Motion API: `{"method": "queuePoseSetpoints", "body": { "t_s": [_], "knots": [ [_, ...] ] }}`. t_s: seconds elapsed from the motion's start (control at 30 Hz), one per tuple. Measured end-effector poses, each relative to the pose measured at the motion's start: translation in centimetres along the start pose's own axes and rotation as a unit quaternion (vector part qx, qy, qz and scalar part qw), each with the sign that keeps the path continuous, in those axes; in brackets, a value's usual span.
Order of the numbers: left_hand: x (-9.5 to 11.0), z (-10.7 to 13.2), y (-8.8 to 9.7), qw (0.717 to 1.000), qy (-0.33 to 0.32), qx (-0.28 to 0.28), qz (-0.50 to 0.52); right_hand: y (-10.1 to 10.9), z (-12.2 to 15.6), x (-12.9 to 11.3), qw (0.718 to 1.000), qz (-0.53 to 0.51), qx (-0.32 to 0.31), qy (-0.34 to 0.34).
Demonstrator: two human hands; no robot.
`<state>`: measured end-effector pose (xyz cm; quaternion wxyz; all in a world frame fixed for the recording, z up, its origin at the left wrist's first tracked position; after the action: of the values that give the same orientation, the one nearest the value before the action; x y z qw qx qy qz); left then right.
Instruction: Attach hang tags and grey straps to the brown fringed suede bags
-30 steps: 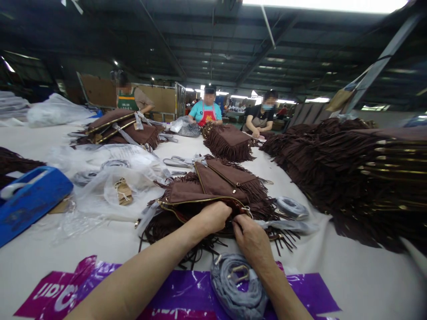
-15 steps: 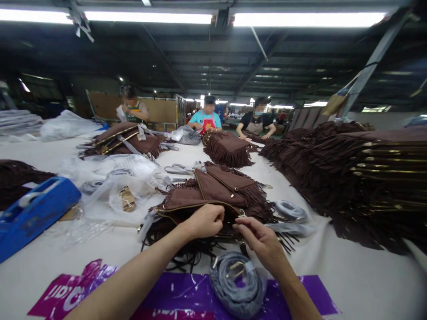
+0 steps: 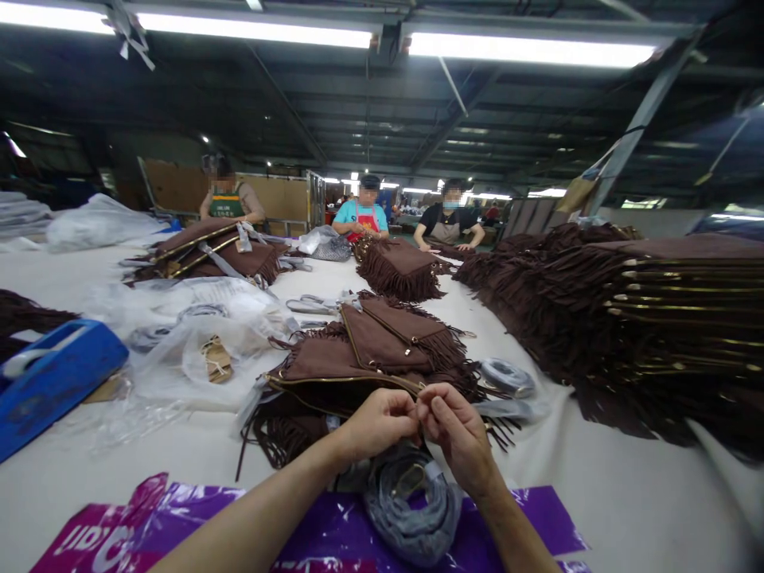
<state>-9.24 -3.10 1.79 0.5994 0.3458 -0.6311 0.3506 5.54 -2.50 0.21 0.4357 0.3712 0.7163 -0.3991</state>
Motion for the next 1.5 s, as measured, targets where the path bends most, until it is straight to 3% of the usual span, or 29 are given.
{"method": "queuePoseSetpoints", "body": {
  "t_s": [0.17,0.4,0.5,0.63,0.73,0.87,1.0,1.13,1.5],
  "knots": [
    [-0.1,0.0,0.3,0.996,0.007,-0.041,0.074,-0.3,-0.2,-0.4,0.999,-0.039,0.0,-0.001],
    [-0.9,0.1,0.7,0.989,0.026,0.019,0.142,1.6,-0.5,-1.2,0.994,-0.031,0.098,0.04],
    [-1.1,0.1,0.9,0.982,0.025,0.042,0.184,2.0,-0.1,-1.1,0.997,0.038,0.071,0.012],
    [-0.9,0.0,0.9,0.977,0.022,0.052,0.207,0.9,0.4,-1.4,0.988,0.151,-0.021,0.009],
    [-1.2,-0.1,0.7,0.978,0.017,0.064,0.199,-0.1,0.3,-1.5,0.971,0.225,-0.058,0.049],
    [-1.6,-0.3,0.5,0.979,0.018,0.062,0.196,-0.2,0.1,-0.9,0.954,0.279,-0.056,0.094],
    [-1.1,0.1,0.7,0.986,0.005,0.035,0.165,0.6,0.1,-0.2,0.976,0.216,-0.012,0.023],
    [-0.9,0.6,1.4,0.991,0.009,0.066,0.118,1.0,0.1,-0.2,0.989,0.138,0.028,-0.049],
    [-1.5,1.1,1.0,0.994,-0.047,0.096,0.017,0.9,0.2,0.5,0.977,0.207,-0.002,-0.044]
  ]
}}
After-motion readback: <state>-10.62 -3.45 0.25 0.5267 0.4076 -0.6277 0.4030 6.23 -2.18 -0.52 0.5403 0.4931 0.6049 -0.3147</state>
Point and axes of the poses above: each hand's wrist, its own z-axis away from the middle knuckle, its own y-axis out of the back of the hand, x = y × z, the point moved 1 cm from there along -z, towards the middle knuckle, and after that the axes turned 5 degrees about -x, right-handed, at the moved point
